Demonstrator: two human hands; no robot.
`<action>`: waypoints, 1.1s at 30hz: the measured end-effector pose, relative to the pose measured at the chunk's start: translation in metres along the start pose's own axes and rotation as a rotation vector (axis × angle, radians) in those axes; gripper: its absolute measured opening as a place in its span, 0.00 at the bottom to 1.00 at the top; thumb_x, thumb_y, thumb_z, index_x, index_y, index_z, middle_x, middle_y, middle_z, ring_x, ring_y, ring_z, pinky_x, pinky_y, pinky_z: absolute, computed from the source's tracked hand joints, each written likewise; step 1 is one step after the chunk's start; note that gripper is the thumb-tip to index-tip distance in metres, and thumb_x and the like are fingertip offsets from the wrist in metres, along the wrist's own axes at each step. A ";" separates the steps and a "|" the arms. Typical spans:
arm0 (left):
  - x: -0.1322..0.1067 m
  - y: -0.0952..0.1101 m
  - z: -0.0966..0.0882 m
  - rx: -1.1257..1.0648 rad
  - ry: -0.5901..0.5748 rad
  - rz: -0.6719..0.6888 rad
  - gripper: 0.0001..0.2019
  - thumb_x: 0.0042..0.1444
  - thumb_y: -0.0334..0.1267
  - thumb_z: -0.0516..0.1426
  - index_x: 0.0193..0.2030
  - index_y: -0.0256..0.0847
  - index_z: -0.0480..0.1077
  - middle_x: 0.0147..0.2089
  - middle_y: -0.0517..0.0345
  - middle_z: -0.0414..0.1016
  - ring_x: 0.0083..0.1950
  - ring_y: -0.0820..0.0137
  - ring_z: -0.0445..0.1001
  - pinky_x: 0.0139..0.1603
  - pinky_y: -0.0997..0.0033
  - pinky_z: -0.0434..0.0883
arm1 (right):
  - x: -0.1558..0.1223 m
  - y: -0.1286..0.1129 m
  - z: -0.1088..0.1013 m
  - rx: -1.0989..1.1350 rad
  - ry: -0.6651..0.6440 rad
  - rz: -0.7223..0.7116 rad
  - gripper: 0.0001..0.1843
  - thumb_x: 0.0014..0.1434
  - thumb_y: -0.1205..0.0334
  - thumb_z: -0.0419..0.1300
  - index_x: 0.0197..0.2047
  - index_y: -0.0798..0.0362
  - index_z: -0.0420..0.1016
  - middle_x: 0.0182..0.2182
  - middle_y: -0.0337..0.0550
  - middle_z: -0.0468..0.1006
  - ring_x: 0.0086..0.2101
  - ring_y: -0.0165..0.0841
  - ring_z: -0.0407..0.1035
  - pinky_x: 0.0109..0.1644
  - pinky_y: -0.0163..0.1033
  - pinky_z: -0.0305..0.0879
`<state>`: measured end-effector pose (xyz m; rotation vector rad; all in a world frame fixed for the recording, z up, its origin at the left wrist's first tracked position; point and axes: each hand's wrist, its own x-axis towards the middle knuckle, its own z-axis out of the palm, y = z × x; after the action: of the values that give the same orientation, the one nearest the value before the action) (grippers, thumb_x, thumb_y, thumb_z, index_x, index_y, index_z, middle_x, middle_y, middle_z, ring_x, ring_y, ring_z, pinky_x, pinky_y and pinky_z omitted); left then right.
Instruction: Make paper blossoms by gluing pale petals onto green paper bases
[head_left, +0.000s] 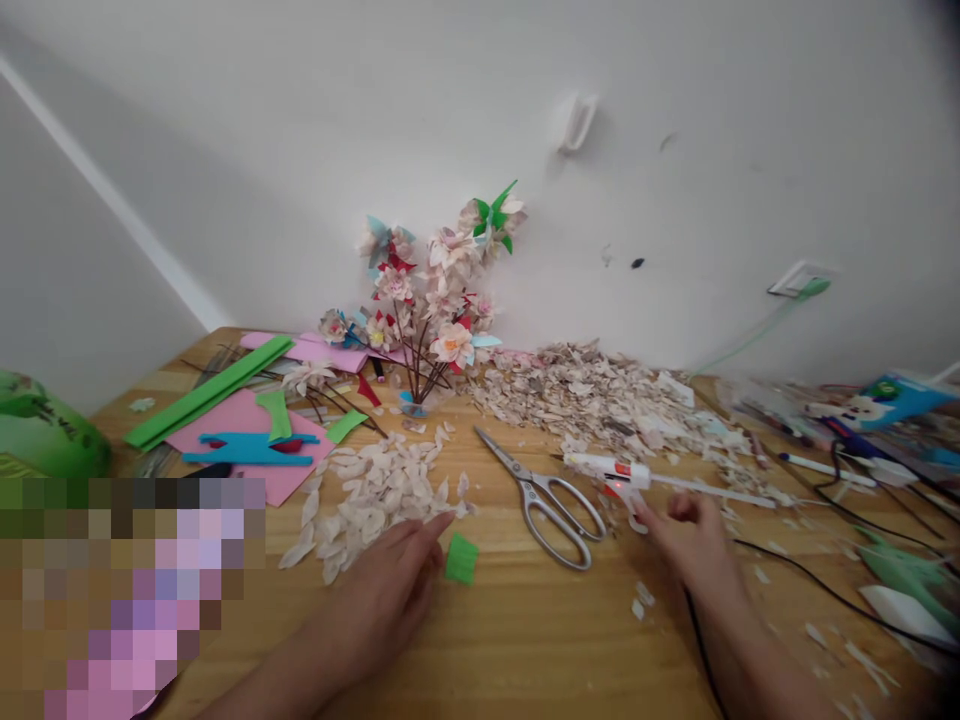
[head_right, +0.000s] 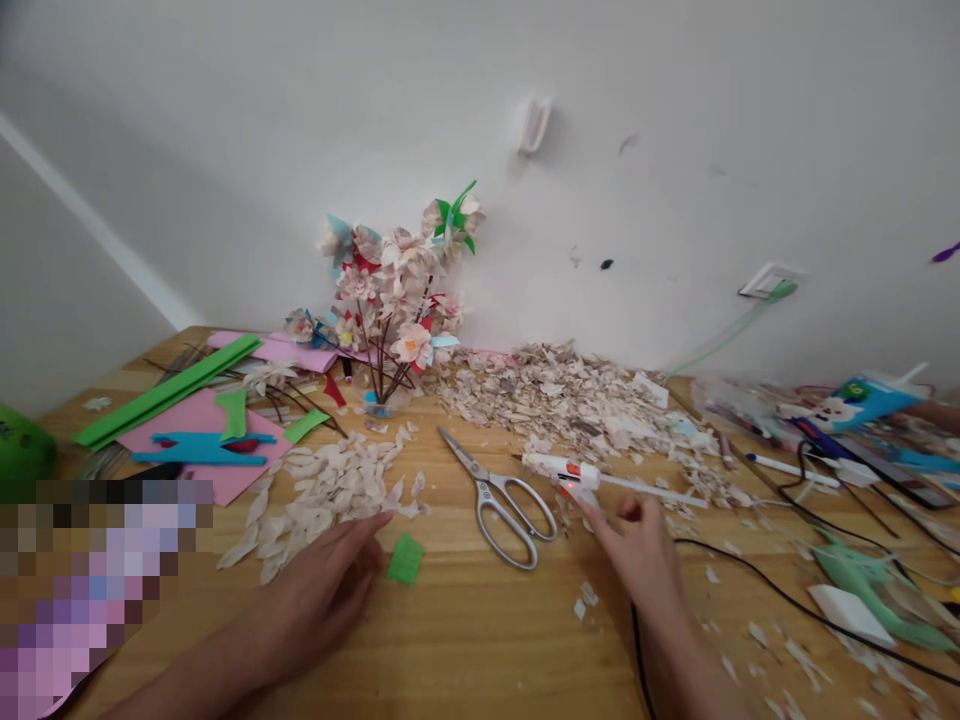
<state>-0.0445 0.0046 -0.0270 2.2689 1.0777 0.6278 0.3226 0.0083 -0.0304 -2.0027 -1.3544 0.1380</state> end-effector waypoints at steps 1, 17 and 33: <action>0.001 0.000 0.001 0.003 -0.003 -0.009 0.30 0.54 0.24 0.47 0.61 0.49 0.44 0.42 0.56 0.68 0.43 0.69 0.67 0.47 0.62 0.67 | -0.012 -0.005 -0.001 -0.038 0.145 -0.051 0.18 0.46 0.45 0.58 0.28 0.49 0.57 0.25 0.39 0.66 0.29 0.38 0.64 0.36 0.45 0.62; 0.004 0.000 0.005 0.035 -0.027 0.033 0.33 0.51 0.23 0.48 0.63 0.49 0.44 0.44 0.55 0.68 0.45 0.68 0.66 0.46 0.64 0.67 | -0.086 -0.132 0.054 -0.031 -0.586 -1.059 0.08 0.53 0.75 0.51 0.37 0.55 0.64 0.34 0.48 0.73 0.35 0.38 0.66 0.40 0.43 0.66; 0.009 -0.002 0.009 -0.001 -0.044 -0.017 0.32 0.51 0.25 0.50 0.61 0.47 0.44 0.41 0.56 0.70 0.44 0.68 0.68 0.46 0.63 0.67 | -0.084 -0.117 0.062 0.127 -0.663 -0.814 0.08 0.55 0.73 0.52 0.37 0.52 0.63 0.34 0.44 0.73 0.34 0.35 0.66 0.39 0.39 0.65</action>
<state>-0.0348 0.0107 -0.0332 2.2594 1.0745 0.5684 0.1670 -0.0083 -0.0309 -1.1898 -2.3982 0.5176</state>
